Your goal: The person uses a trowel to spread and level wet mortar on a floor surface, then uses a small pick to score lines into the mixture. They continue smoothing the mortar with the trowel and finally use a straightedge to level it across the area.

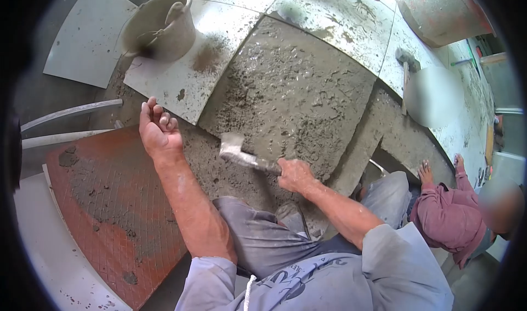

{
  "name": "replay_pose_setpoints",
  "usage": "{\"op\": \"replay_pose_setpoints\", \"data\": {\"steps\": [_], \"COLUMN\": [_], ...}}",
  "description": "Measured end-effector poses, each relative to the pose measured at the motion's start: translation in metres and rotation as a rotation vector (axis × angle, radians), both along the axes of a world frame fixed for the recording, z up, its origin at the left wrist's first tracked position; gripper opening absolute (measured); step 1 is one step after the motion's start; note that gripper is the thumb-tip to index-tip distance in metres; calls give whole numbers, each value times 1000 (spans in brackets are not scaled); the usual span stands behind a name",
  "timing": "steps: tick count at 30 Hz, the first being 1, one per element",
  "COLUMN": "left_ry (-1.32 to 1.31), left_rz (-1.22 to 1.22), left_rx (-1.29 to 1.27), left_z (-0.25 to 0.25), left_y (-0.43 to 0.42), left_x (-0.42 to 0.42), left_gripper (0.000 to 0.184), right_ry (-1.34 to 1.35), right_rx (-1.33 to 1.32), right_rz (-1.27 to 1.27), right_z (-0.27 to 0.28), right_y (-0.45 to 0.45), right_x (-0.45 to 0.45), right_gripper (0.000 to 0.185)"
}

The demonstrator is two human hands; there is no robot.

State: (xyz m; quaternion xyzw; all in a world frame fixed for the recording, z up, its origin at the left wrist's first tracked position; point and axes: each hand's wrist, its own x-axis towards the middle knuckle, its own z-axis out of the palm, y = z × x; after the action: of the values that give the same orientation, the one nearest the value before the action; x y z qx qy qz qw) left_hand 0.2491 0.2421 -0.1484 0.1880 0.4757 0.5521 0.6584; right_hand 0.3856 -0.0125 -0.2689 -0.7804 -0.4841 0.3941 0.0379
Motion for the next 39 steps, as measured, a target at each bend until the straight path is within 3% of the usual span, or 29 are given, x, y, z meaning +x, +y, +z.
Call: {"op": "replay_pose_setpoints", "data": {"steps": [4,9,15,22,24,27,32,34,35,37,39], "left_ry": [-21,-13,7,4,-6,19,53,37,19,39,55], "left_rz": [-11,-1,-61,-281,-409,-401,-468,-502,-507,-490,-519], "left_rx": [-11,-23,-39,-20,-5,-1,0,-10,144,-40,-1], "left_z": [-9,-9,-21,-48,-71,-69,-69,-66,-86,-55,-53], "left_y": [5,6,15,24,37,28,11,12,12,-3,-8], "left_x": [2,6,15,66,74,99,134,145,148,165,171], "left_gripper": [17,20,18,22,23,24,23,22,19,17,15], "right_ry": [83,8,162,130,92,135,129,166,218,201,164], "right_rx": [148,-51,49,-116,-124,-37,-98,-246,-243,-231,-241], "right_rz": [61,-79,-103,-513,-630,-726,-869,-769,-797,-780,-789], "right_z": [3,-18,6,51,52,61,28,2,27,28,25], "right_y": [-2,0,-57,-146,-161,-170,-175,-172,-165,-168,-169], "right_x": [4,6,20,34,35,38,37,45,49,50,47], "right_gripper": [25,28,26,31,32,35,37,40,44,44,44]}}
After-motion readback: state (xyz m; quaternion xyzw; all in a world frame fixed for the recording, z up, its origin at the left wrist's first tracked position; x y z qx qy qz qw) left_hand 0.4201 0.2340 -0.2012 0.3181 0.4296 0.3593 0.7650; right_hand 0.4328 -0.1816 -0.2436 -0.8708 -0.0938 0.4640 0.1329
